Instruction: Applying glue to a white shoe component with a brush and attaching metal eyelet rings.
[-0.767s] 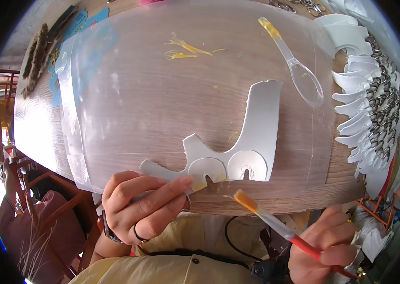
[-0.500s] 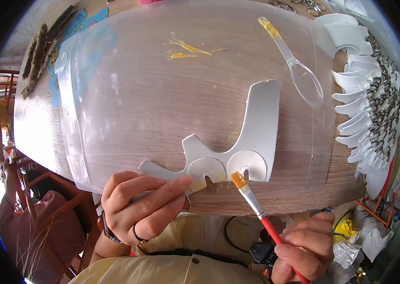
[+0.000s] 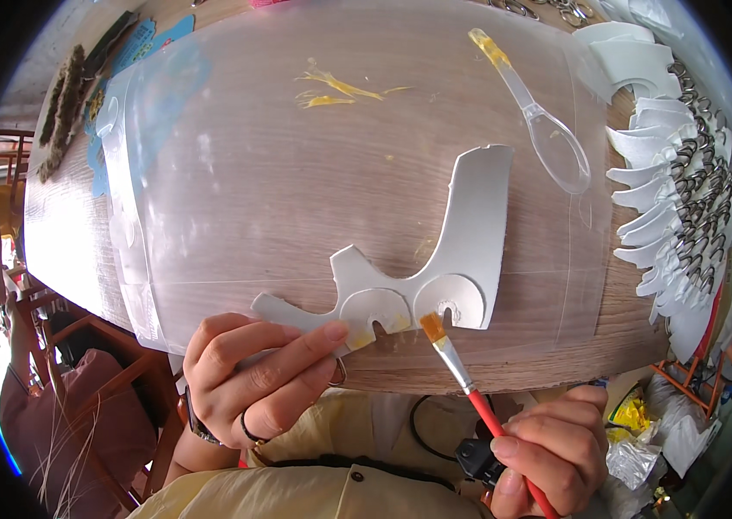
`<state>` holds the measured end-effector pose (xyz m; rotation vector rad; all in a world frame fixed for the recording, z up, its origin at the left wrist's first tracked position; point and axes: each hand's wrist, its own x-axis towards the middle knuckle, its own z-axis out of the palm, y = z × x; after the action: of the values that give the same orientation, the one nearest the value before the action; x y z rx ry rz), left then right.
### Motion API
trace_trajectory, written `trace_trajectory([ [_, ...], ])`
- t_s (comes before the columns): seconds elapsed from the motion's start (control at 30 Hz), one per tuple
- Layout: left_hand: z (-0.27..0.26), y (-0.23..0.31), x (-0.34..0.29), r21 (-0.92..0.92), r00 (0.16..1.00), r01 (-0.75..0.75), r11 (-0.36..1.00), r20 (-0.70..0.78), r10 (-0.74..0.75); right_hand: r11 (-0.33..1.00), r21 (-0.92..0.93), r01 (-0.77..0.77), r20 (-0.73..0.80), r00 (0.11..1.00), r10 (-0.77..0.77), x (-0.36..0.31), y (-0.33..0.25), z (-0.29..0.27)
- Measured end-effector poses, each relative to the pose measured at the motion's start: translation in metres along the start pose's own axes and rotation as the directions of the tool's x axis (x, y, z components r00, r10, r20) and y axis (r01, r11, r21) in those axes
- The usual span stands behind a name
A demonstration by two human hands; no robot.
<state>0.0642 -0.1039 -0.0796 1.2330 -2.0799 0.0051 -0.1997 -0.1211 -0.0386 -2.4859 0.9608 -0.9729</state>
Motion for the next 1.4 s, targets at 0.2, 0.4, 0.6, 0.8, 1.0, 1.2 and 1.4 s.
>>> trace_trajectory([
  [0.2,-0.002,0.003,-0.002,-0.003,0.999,0.022,1.0,0.032,-0.022,0.999,0.028,-0.021,-0.035,0.999,0.022,-0.001,0.0,0.0],
  [0.4,0.0,0.001,0.0,0.005,1.0,0.007,1.0,-0.005,-0.007,0.997,0.066,-0.051,-0.048,0.997,0.054,-0.005,0.001,0.002],
  [0.6,0.0,0.001,0.002,-0.007,1.0,0.001,1.0,-0.006,-0.001,0.954,0.258,-0.154,-0.057,0.983,0.174,-0.009,-0.007,-0.01],
  [0.8,0.001,0.0,0.0,-0.004,1.0,0.007,1.0,-0.011,-0.007,0.93,0.314,-0.192,-0.271,0.921,0.281,-0.026,0.001,0.003],
  [1.0,-0.005,0.001,-0.003,-0.003,0.999,-0.008,1.0,0.046,0.008,0.938,0.298,-0.177,-0.259,0.931,0.258,-0.026,0.003,-0.006],
  [1.2,-0.008,0.0,-0.003,-0.001,0.999,-0.039,0.999,0.01,0.039,0.954,0.29,-0.074,-0.418,0.887,0.196,0.028,-0.001,-0.04],
  [1.4,-0.008,-0.002,-0.003,-0.032,0.999,-0.044,0.999,-0.02,0.043,0.965,0.23,-0.128,-0.243,0.952,0.184,0.176,-0.019,-0.046],
])
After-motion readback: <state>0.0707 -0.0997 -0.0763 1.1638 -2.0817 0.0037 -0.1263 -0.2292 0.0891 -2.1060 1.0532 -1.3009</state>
